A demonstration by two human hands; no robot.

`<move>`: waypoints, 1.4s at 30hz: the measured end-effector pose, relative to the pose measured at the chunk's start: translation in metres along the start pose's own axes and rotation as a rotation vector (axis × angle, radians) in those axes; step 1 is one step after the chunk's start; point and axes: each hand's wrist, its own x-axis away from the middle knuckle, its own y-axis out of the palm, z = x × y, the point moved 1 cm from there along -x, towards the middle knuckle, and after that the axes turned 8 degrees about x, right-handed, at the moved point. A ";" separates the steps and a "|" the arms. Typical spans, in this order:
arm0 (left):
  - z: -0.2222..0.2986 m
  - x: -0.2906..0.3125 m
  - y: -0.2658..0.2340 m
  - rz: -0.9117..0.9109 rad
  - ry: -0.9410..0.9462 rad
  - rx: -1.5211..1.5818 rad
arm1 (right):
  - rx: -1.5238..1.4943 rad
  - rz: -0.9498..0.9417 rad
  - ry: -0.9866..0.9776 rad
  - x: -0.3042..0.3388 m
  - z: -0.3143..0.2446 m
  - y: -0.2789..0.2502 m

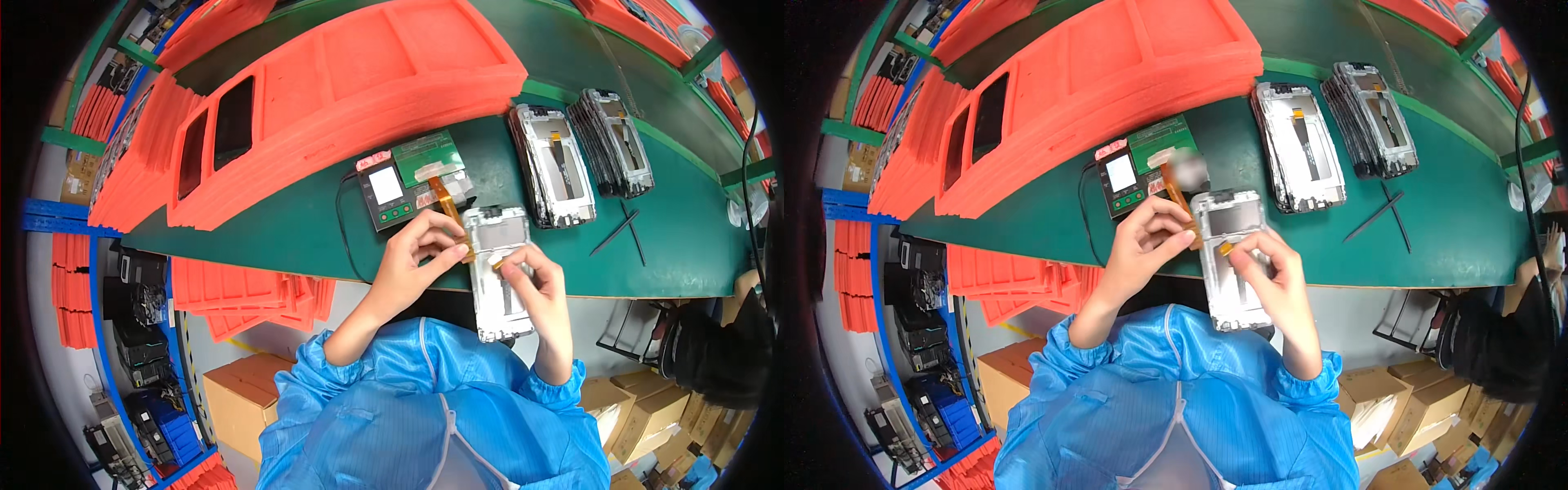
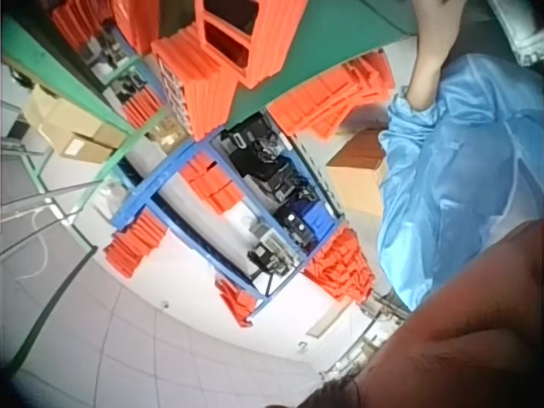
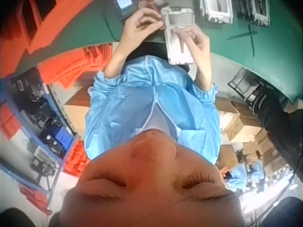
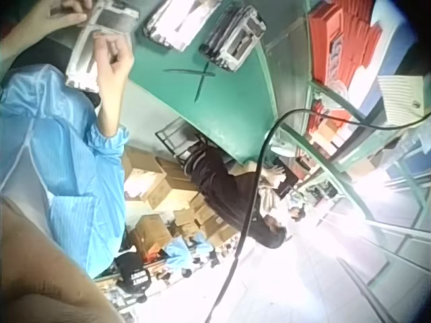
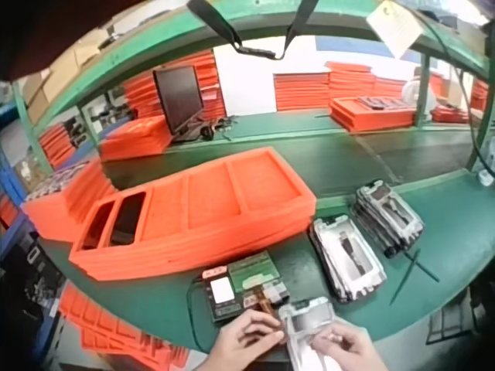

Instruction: The person tests smartphone screens by connecting their ribbon cables to a testing device, checking the screen display, disconnecting them, and placing the tested screens into foam trays.

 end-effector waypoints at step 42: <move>-0.012 0.005 0.003 0.078 0.192 -0.156 | 0.110 0.044 -0.080 -0.004 0.002 0.024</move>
